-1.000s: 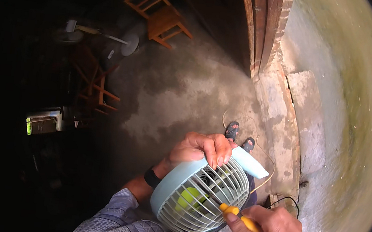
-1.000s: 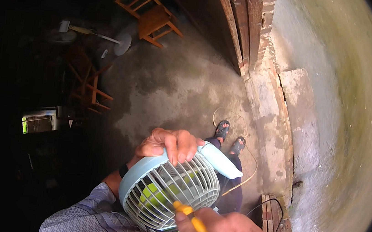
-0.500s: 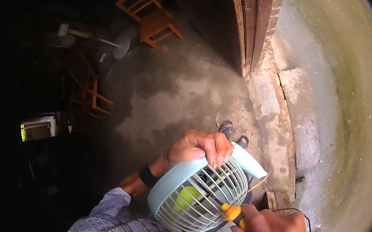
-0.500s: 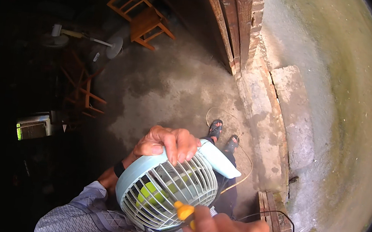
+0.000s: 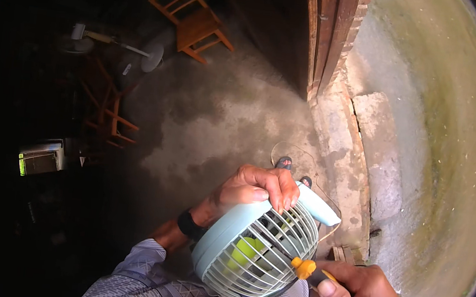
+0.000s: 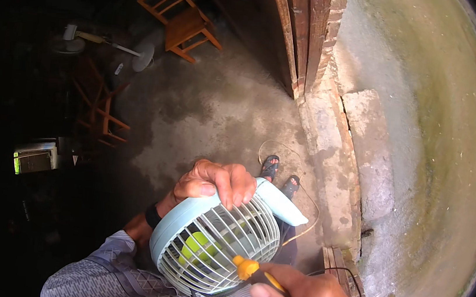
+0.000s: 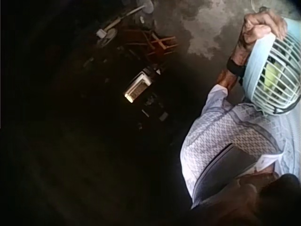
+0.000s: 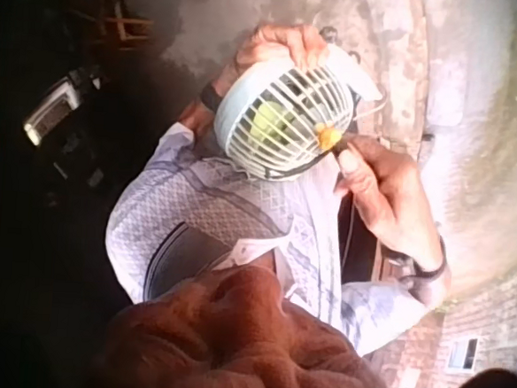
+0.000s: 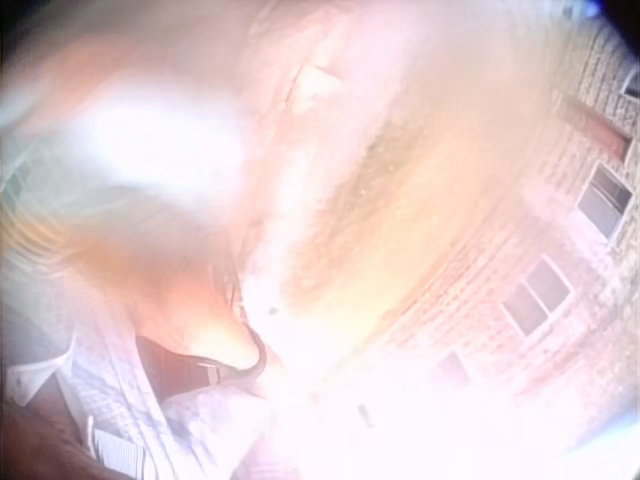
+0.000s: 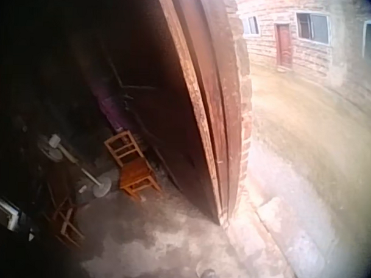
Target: Repairing a small blue desk fan using a screwdriver.
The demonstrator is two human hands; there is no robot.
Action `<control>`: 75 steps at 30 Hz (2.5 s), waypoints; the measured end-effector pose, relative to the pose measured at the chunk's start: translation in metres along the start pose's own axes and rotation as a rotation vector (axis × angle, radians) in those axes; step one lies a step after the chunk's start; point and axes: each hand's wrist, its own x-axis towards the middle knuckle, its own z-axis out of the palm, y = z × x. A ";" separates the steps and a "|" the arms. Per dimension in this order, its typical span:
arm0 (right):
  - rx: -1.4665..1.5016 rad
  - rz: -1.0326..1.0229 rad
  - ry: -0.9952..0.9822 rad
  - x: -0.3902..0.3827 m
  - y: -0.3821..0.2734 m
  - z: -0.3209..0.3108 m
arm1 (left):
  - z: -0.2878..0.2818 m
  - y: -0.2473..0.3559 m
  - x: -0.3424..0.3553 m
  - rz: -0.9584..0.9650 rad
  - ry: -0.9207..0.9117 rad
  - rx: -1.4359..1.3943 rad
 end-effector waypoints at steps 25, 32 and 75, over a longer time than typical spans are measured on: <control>-0.571 0.012 0.037 -0.004 0.000 0.029 | -0.003 0.010 -0.004 -0.045 -0.064 0.019; -1.190 -0.795 0.374 0.005 0.006 0.040 | -0.010 0.015 -0.015 -0.008 -0.055 0.024; -0.568 -0.503 0.283 -0.007 -0.023 0.034 | 0.032 0.008 -0.032 0.143 0.086 0.018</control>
